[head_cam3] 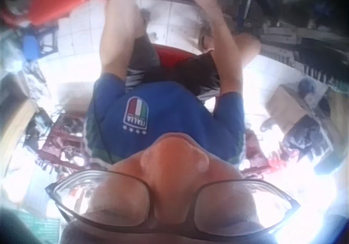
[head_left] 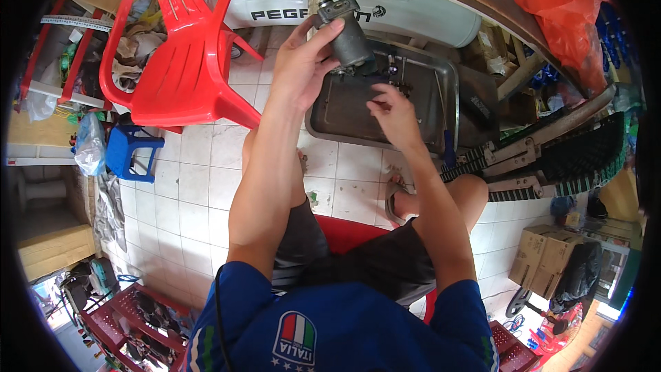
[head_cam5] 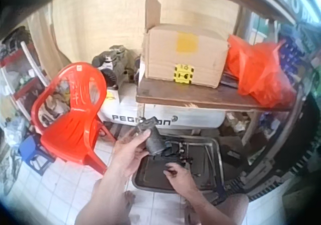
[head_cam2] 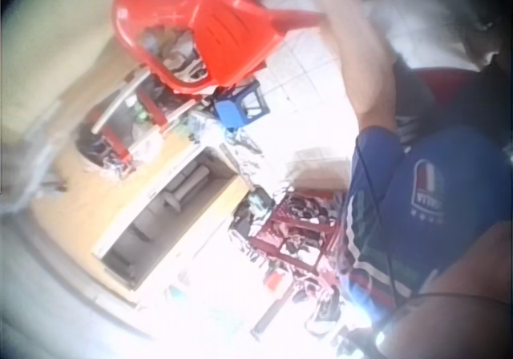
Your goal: The person disassembles a carburetor by using a screwdriver to remove screws and separating the metal housing components over a tray.
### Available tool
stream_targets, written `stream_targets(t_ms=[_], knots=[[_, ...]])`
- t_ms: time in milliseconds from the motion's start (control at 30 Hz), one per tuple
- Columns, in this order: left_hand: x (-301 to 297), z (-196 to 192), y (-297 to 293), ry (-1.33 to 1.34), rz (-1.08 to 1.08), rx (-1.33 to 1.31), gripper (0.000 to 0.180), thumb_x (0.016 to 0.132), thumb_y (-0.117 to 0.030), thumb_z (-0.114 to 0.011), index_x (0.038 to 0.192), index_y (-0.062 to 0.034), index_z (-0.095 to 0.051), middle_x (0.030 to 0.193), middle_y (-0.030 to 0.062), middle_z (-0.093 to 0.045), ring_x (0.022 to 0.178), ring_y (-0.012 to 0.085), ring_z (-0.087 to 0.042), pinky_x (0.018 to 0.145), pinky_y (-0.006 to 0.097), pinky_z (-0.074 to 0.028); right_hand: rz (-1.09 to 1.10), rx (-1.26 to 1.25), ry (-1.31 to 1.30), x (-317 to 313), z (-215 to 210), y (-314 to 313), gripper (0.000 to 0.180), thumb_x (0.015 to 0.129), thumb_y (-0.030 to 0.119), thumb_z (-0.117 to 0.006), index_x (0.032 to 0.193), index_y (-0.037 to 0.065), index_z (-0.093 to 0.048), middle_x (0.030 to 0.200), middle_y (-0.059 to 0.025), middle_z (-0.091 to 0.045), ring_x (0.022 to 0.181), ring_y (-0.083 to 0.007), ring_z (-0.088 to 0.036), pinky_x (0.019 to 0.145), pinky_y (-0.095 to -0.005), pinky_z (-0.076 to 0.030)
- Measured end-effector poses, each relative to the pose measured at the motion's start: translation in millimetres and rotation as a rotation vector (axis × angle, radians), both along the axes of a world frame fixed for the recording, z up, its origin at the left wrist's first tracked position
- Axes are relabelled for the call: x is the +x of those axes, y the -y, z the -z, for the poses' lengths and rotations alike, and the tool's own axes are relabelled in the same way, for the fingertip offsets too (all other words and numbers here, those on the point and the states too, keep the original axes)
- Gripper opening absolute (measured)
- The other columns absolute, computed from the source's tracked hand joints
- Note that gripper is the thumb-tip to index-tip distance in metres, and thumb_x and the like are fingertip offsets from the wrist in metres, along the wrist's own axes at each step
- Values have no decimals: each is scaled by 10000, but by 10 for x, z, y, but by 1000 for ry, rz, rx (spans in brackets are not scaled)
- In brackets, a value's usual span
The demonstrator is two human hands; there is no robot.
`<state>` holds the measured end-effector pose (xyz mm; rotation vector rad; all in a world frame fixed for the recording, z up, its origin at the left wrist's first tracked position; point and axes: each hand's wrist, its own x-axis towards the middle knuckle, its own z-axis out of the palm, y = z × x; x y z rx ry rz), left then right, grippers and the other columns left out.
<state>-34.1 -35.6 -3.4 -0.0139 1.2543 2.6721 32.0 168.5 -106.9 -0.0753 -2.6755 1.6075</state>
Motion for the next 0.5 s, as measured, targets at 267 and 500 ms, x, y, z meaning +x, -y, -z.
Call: stream_targets(t_ms=[267, 500], knots=[[-24, 105, -71, 82, -8, -13, 1030, 745, -236, -897, 1503, 64, -268, 1143, 131, -660, 1026, 208, -652, 844, 364, -504, -139, 271, -159, -210, 316, 505, 142, 852, 121, -739, 976, 53, -737, 932, -148, -710, 840, -325, -701, 756, -399, -549], [43, 35, -101, 91, 21, -86, 1100, 729, -255, -904, 1521, 80, -218, 1161, 135, -665, 1082, 231, -629, 899, 403, -479, -138, 593, 9, -403, 370, 809, 226, 855, 287, -733, 996, 110, -733, 1075, -136, -690, 988, -351, -672, 854, -462, -542]])
